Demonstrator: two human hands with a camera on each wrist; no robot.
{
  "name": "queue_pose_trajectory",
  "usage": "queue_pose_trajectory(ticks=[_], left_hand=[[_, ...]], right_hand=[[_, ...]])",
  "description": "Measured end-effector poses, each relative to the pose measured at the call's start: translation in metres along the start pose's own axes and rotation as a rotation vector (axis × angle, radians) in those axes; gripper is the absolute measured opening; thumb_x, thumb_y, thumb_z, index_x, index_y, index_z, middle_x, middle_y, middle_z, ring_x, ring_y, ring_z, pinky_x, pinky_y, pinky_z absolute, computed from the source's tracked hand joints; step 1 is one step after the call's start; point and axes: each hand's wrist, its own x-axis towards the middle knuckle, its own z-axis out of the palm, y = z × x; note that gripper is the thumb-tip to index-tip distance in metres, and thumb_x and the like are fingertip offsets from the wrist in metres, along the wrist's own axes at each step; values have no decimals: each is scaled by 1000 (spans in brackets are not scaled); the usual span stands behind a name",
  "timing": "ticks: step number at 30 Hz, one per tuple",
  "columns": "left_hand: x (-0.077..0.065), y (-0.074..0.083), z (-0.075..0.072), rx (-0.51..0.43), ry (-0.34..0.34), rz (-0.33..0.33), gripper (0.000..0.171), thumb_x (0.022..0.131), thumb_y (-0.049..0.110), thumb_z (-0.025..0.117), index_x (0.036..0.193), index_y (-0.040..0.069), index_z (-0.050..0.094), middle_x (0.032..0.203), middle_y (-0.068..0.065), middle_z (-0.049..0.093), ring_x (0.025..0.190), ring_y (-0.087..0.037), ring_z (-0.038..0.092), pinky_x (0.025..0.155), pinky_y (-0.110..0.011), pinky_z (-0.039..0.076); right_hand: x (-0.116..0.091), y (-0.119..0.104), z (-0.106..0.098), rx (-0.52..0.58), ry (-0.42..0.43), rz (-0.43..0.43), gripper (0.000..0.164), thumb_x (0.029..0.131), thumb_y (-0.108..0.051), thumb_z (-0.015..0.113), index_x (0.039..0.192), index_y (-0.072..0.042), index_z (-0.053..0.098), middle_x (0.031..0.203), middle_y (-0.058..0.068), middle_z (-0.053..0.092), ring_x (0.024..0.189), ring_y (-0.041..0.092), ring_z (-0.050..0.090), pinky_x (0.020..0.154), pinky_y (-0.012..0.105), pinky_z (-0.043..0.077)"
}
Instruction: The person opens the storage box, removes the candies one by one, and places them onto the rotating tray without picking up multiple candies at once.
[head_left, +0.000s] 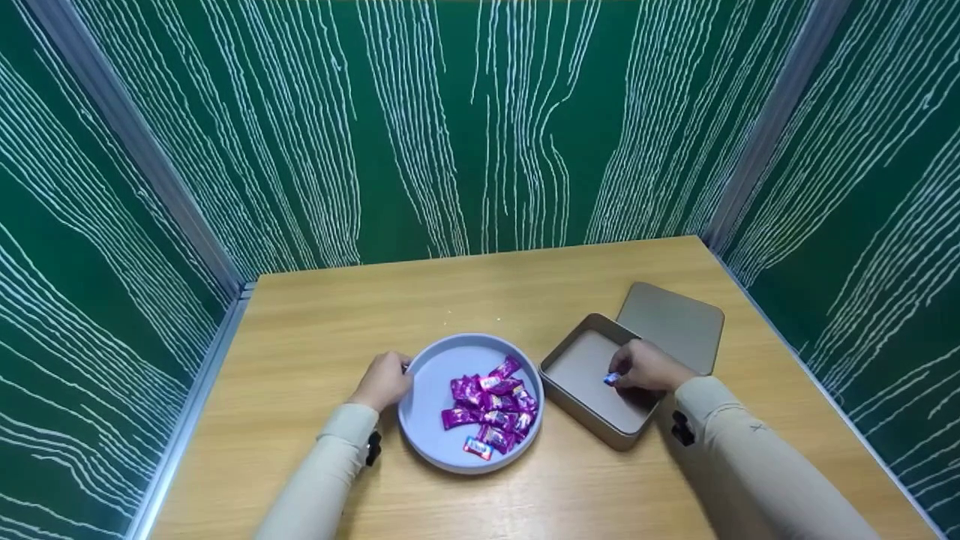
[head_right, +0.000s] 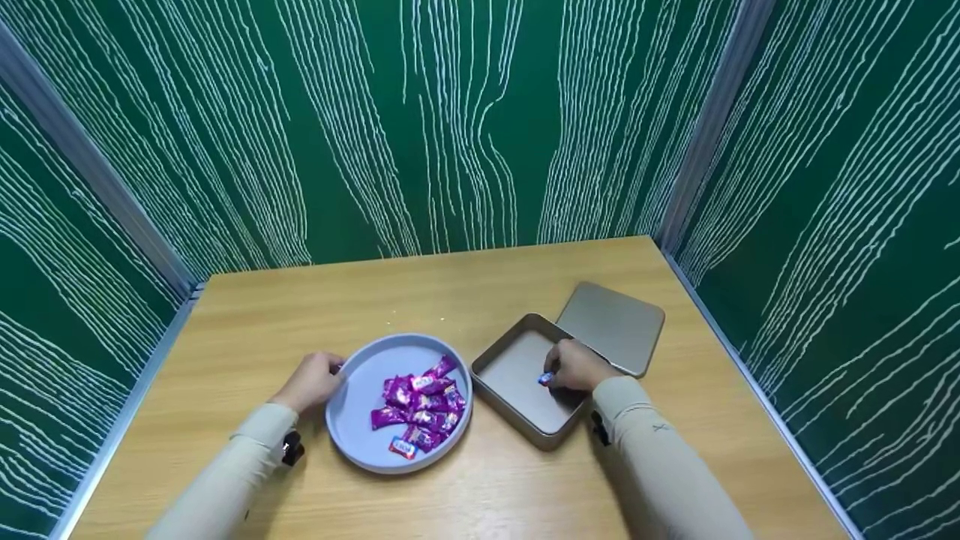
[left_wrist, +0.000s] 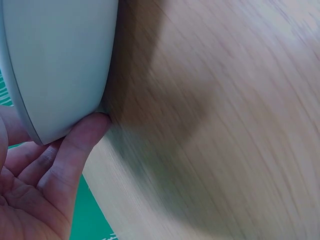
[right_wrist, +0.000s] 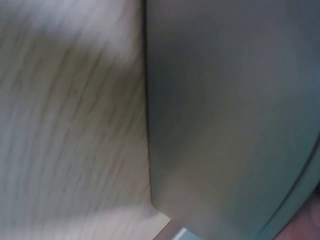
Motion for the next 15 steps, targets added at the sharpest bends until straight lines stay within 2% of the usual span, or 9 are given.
queue_pose_trajectory(ticks=[8, 15], left_hand=[[1, -1, 0, -9, -18, -18, 30, 95, -2, 61, 118, -2, 81, 99, -14, 79, 82, -21, 70, 74, -36, 64], [2, -2, 0, -29, -28, -16, 32, 95, -3, 62, 122, -4, 79, 105, -18, 80, 85, -23, 73, 75, -36, 65]], right_hand=[[2, -5, 0, -78, -3, 11, 14, 86, -12, 88, 80, -6, 78, 73, -2, 71, 65, 7, 55, 61, 24, 48], [6, -21, -9, -43, 19, 31, 15, 87, -12, 88, 80, -6, 76, 73, 1, 72, 66, 9, 60, 63, 27, 51]])
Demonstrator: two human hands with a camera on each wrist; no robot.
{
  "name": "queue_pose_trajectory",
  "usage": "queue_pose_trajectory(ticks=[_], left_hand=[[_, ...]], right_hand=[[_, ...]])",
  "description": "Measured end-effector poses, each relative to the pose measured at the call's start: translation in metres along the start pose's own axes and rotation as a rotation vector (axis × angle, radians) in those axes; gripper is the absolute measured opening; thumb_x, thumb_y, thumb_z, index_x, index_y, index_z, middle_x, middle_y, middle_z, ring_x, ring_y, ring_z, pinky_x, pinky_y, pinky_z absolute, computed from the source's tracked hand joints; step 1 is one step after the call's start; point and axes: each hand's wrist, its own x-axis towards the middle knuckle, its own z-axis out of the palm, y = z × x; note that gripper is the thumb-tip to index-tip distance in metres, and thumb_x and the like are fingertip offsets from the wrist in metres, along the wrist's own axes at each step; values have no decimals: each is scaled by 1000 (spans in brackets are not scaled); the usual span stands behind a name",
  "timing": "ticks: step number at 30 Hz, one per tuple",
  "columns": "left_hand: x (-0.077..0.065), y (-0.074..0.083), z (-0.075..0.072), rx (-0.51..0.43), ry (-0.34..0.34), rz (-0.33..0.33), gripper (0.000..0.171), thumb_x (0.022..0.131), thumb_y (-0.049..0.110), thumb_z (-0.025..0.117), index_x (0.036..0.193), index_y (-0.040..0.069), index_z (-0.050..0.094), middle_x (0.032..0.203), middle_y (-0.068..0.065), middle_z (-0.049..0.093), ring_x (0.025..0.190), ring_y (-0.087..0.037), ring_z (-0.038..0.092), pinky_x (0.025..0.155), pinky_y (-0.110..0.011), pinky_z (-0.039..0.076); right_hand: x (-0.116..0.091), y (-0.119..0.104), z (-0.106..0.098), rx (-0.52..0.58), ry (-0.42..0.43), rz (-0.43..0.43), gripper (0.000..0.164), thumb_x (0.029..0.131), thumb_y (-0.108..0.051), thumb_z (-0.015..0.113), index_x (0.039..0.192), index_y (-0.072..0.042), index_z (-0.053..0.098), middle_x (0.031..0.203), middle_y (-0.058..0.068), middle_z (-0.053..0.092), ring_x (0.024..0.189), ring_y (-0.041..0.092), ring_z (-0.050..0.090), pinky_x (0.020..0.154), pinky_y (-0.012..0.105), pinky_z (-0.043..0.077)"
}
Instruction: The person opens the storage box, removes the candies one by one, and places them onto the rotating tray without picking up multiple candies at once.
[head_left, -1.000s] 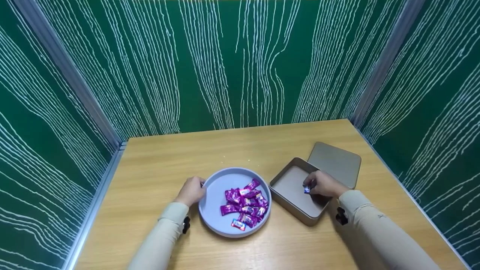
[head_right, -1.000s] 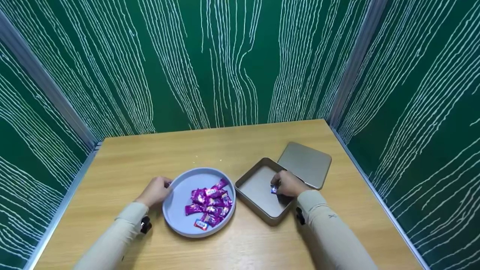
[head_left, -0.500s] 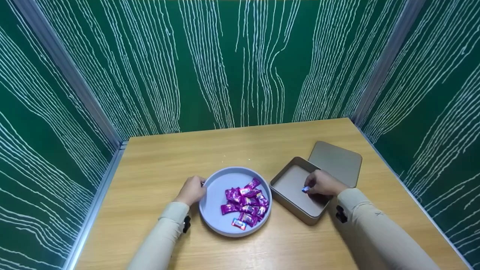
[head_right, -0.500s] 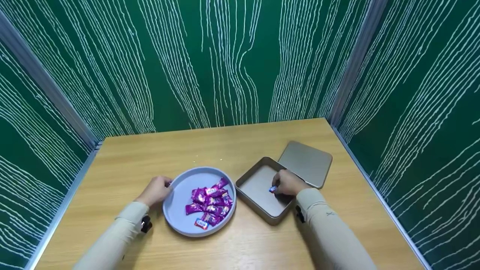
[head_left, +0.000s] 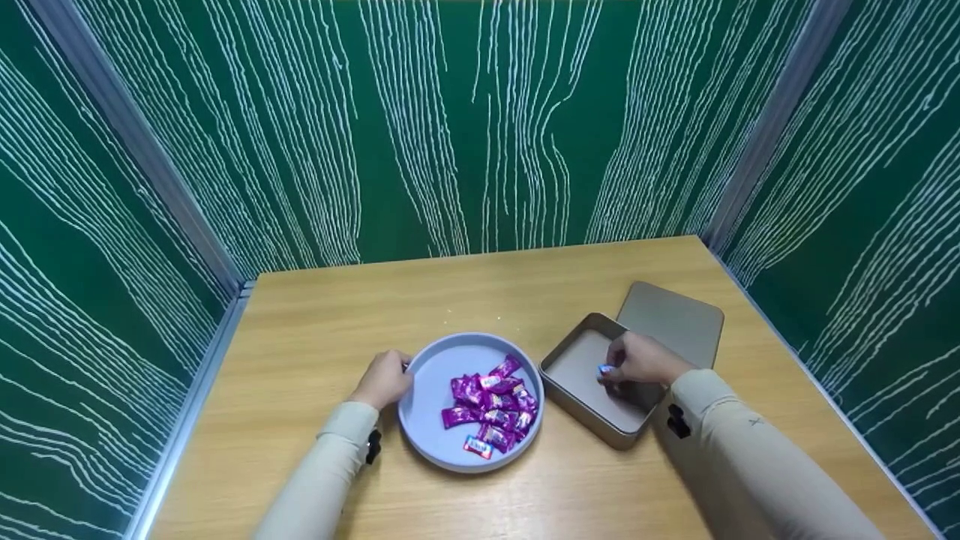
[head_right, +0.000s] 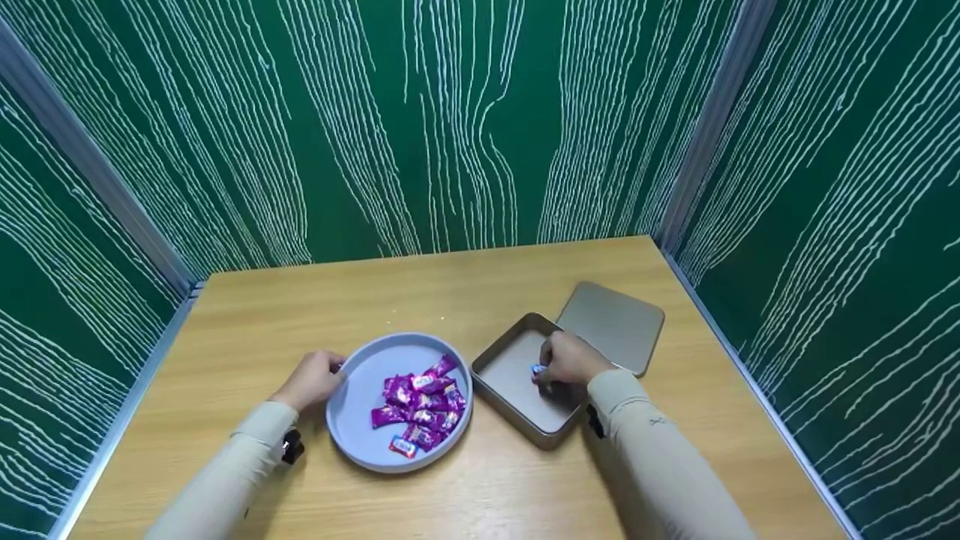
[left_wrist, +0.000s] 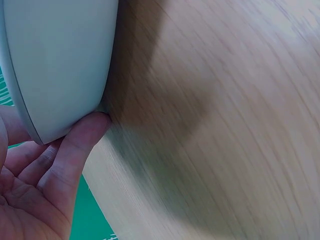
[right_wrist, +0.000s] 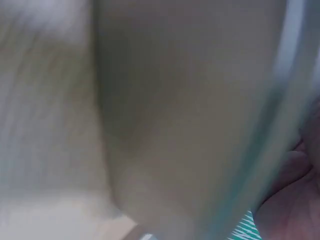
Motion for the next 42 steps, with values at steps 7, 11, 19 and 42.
queue_pose_trajectory(ticks=[7, 11, 19, 42], left_hand=[[0, 0, -1, 4, 5, 7, 29, 97, -2, 62, 119, -2, 81, 103, -16, 80, 86, -22, 73, 78, -38, 65], [-1, -1, 0, 8, 16, 33, 29, 92, -5, 59, 110, -1, 83, 92, -13, 77, 78, -20, 68, 71, -36, 63], [-2, -1, 0, 16, 31, 36, 29, 91, -5, 61, 109, 0, 83, 88, -11, 75, 75, -19, 66, 68, -35, 62], [0, -2, 0, 24, 35, 62, 26, 93, -3, 62, 108, 1, 84, 87, -10, 76, 74, -17, 65, 67, -32, 58]], right_hand=[[10, -22, -14, 32, 47, -36, 9, 85, -7, 85, 85, -4, 77, 79, 3, 73, 69, 10, 60, 64, 24, 52], [17, -39, -17, 73, 69, -82, 5, 86, -4, 84, 86, -3, 79, 80, 5, 76, 69, 9, 63, 64, 22, 53], [35, -79, -8, 123, 50, -109, 4, 89, -6, 83, 88, -4, 80, 83, 6, 77, 71, 10, 65, 65, 22, 55], [61, -143, 51, 74, 13, -269, 11, 85, -12, 88, 90, -4, 81, 81, 6, 78, 67, 0, 58, 67, 20, 55]])
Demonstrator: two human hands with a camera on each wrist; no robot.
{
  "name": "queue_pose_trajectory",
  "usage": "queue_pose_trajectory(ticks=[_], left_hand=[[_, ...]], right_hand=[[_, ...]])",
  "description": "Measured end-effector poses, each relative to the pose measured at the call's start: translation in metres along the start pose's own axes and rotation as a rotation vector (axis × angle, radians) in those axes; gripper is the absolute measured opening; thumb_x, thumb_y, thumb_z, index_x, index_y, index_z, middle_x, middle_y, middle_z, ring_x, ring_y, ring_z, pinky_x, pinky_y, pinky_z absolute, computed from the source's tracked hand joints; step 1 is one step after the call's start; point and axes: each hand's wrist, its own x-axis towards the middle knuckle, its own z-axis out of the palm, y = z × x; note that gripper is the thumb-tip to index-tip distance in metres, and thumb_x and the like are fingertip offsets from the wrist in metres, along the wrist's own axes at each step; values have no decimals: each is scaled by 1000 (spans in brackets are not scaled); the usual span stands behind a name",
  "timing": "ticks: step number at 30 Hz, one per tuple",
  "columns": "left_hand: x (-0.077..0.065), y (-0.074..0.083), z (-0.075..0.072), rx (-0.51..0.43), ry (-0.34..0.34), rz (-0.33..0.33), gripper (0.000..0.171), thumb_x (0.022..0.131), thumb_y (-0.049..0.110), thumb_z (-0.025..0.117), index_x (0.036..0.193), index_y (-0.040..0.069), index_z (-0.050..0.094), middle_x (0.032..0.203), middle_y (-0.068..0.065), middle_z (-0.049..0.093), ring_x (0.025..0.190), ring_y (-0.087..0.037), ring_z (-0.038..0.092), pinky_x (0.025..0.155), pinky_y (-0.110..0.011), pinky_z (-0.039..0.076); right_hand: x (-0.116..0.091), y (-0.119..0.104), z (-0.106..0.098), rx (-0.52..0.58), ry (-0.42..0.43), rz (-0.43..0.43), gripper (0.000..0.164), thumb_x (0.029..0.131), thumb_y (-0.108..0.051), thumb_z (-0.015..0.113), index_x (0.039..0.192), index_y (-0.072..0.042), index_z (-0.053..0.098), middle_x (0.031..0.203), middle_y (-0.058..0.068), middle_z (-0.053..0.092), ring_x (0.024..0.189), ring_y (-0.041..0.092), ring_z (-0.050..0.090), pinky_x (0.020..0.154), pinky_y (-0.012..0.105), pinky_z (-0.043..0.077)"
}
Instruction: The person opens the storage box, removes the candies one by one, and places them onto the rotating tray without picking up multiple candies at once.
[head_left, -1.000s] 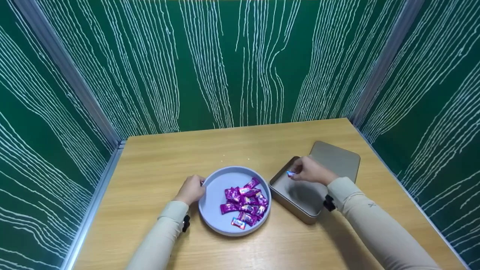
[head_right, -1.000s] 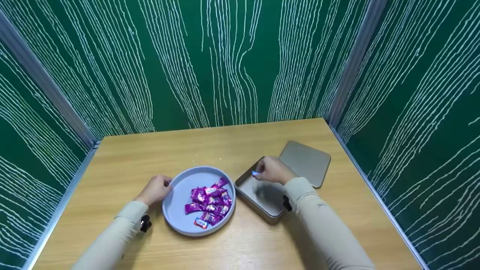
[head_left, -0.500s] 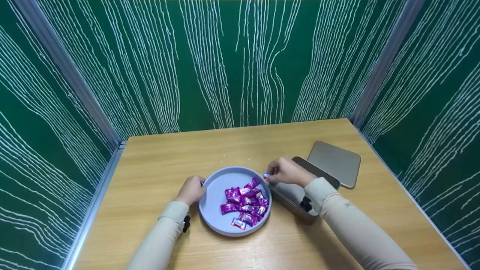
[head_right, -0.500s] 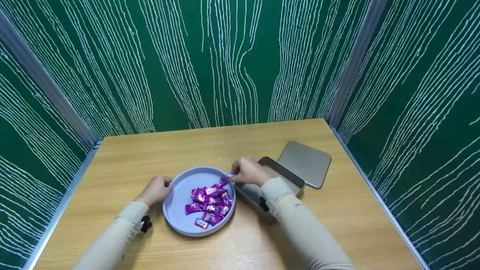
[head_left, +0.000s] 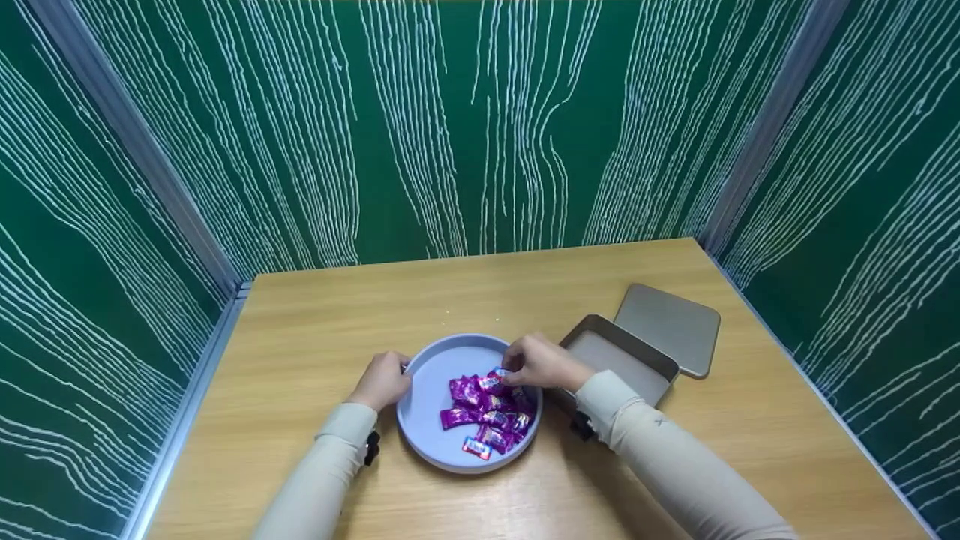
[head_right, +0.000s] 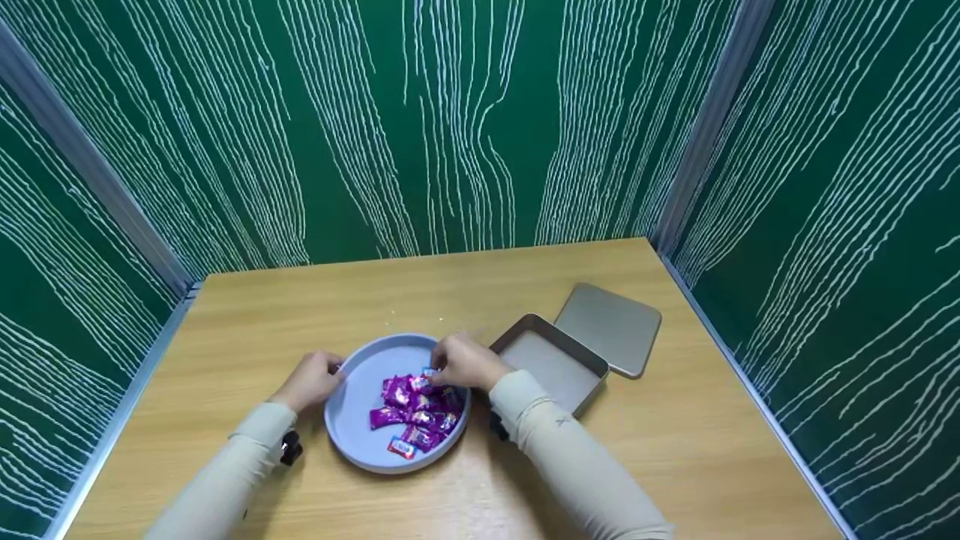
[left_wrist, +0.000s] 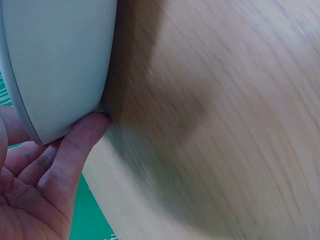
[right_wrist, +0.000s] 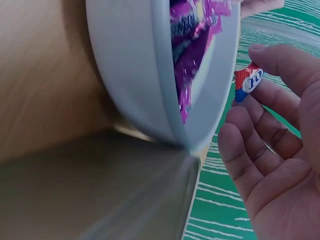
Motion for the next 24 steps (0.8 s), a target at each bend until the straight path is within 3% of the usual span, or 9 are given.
queue_pose_trajectory(ticks=[15, 24], left_hand=[[0, 2, 0, -20, -20, -57, 26, 97, -1, 63, 113, 1, 83, 94, -12, 78, 80, -19, 68, 74, -36, 62], [0, 1, 1, -12, -8, -27, 27, 94, -3, 62, 111, 0, 83, 91, -12, 77, 76, -19, 66, 69, -34, 60]], right_hand=[[3, -9, 27, -42, -29, 44, 18, 87, -18, 90, 96, -4, 83, 88, 7, 79, 74, 7, 63, 73, 26, 58], [4, -10, 34, -70, -10, 22, 17, 86, -17, 91, 94, -4, 83, 87, 8, 80, 72, 11, 65, 73, 29, 59]])
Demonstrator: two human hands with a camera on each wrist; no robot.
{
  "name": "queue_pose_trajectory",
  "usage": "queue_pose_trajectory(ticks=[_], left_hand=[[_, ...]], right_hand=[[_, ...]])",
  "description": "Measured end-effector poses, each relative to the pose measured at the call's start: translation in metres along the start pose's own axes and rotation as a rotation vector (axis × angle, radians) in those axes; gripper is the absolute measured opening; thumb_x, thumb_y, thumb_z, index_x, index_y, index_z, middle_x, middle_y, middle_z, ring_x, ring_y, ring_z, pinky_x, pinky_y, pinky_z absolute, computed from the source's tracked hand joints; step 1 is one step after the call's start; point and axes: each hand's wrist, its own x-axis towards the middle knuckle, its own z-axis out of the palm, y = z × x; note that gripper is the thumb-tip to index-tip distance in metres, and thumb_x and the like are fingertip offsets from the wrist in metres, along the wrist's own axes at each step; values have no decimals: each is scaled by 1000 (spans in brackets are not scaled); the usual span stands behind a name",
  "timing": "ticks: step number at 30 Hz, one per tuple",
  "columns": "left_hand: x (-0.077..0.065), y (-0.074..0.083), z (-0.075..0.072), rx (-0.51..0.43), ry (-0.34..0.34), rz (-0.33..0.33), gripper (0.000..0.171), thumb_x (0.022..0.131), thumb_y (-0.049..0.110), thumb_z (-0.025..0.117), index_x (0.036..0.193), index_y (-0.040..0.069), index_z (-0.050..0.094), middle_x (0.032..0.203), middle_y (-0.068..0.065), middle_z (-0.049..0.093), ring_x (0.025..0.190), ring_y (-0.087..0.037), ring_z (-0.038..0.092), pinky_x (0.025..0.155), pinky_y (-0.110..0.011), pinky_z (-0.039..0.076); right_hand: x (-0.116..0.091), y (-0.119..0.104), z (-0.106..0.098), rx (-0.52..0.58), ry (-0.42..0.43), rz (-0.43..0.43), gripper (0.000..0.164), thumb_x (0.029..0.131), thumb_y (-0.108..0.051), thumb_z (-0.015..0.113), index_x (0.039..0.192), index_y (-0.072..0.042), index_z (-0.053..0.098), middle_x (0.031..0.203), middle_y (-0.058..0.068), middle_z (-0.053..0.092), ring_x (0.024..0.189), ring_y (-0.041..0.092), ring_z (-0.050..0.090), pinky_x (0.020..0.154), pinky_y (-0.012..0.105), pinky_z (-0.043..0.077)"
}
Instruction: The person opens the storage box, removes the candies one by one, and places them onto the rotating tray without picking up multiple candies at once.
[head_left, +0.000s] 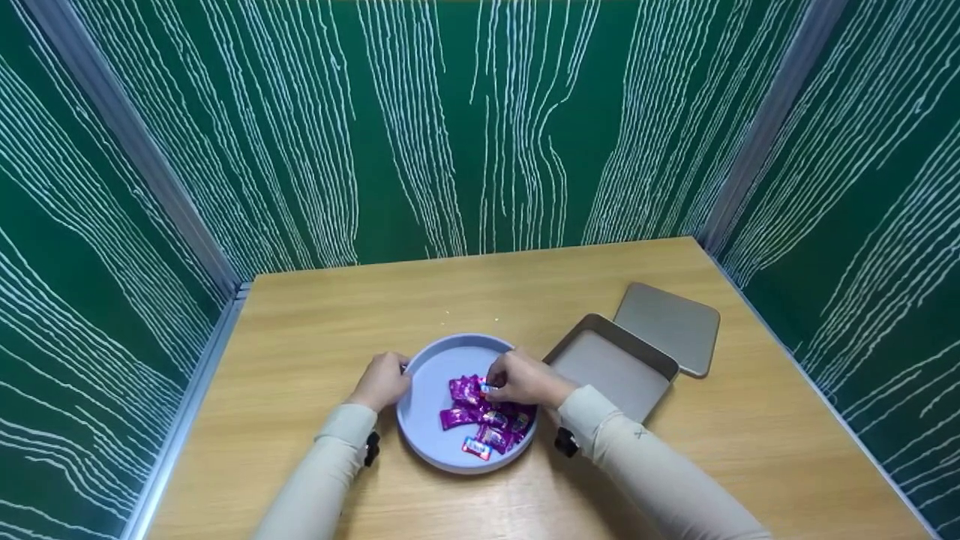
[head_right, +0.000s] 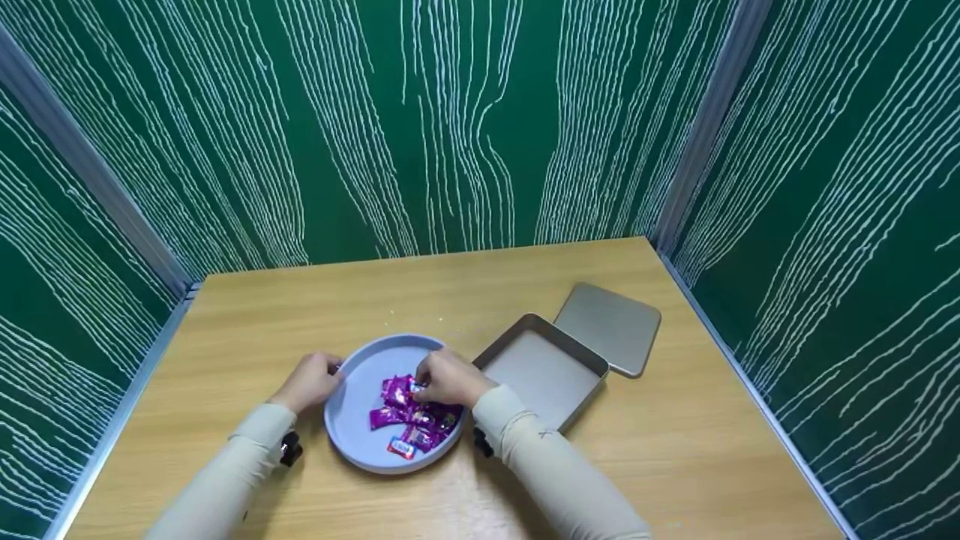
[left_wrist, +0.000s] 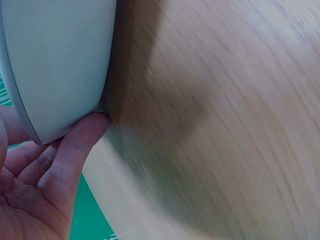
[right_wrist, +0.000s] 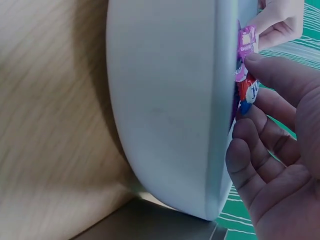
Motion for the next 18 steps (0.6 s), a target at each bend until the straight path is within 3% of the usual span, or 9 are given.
queue_pose_trajectory(ticks=[7, 18], left_hand=[[0, 0, -1, 25, 14, 31, 22, 93, -3, 63, 96, 4, 83, 81, -8, 73, 72, -17, 63, 65, -30, 55], [0, -1, -1, 15, 21, 36, 20, 95, -1, 63, 93, 3, 82, 79, -8, 72, 70, -17, 62, 64, -31, 55]], right_hand=[[0, 0, 4, -28, 0, -4, 18, 86, -19, 90, 94, -5, 84, 91, 8, 82, 78, 15, 70, 77, 31, 60], [0, 1, 7, -1, -27, 20, 19, 88, -19, 90, 98, -5, 84, 94, 8, 78, 80, 15, 68, 80, 33, 61]])
